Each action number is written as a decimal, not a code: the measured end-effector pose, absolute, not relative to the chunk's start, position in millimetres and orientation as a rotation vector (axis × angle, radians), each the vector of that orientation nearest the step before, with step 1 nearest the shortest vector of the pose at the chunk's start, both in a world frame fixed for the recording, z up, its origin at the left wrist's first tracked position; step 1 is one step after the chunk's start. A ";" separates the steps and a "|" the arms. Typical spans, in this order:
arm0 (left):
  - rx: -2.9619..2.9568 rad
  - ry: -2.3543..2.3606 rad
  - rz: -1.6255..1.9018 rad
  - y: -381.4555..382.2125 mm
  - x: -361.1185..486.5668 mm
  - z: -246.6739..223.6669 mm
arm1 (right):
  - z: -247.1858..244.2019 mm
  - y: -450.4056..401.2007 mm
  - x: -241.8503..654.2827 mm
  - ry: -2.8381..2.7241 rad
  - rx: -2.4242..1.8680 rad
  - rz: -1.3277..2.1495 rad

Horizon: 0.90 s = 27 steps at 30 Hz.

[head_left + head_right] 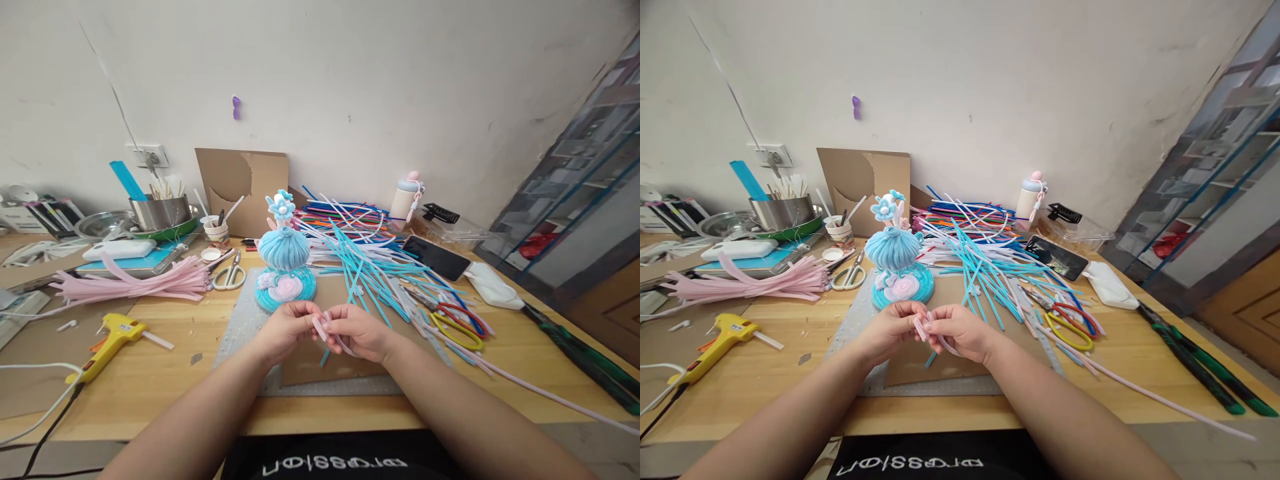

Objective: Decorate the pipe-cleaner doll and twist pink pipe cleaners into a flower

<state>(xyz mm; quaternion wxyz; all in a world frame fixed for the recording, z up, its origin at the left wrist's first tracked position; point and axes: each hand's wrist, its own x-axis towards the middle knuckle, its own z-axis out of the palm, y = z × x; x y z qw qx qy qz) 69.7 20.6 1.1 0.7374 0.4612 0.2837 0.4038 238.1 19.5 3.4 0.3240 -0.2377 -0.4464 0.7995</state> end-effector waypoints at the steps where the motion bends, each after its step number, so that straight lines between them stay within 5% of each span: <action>1: 1.026 0.630 0.886 20.9 69.5 0.9 | 3.4 19.1 237.9 -1.177 -0.624 2.098; 27: 0.955 0.748 0.947 23.0 68.4 4.5 | -1.1 21.1 239.8 -1.260 -0.733 1.955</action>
